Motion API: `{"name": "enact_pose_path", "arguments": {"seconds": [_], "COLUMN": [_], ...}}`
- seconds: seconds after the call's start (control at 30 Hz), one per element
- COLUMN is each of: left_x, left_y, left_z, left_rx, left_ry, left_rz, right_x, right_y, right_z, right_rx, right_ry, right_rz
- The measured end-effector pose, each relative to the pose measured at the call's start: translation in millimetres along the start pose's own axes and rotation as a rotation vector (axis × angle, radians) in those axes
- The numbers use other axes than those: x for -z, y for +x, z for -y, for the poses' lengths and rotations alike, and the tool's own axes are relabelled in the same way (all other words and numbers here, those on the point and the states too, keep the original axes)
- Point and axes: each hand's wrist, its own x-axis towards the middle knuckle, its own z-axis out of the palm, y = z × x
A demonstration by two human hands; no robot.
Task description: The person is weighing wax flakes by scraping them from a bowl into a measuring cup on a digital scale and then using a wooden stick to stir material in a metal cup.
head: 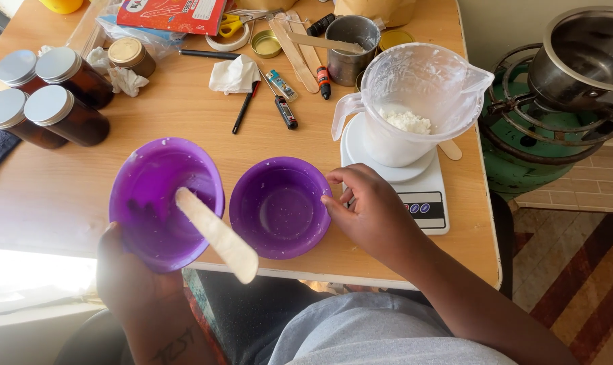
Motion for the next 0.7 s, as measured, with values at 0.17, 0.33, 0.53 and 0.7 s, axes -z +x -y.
{"name": "enact_pose_path", "arguments": {"seconds": [0.17,0.33,0.53,0.7], "left_x": [-7.3,-17.6,-56.9,-63.4], "left_y": [-9.7,-19.1,-52.6,-61.4], "left_z": [-13.8,-15.4,-20.4,-17.9], "left_rx": [0.041,0.086,0.110,0.112], "left_ry": [0.005,-0.013,0.086,0.370], "left_rz": [-0.097,-0.086,-0.304,-0.282], "right_x": [-9.7,-9.2,-6.7,-5.3], "right_y": [5.1,2.6,-2.2,-4.4], "right_z": [-10.4,-4.9,-2.5,-1.9], "right_rx": [0.044,0.009,0.108,0.101], "right_ry": [-0.036,-0.036,-0.102,-0.100], "right_rz": [0.009,0.029,0.011,0.001]}}
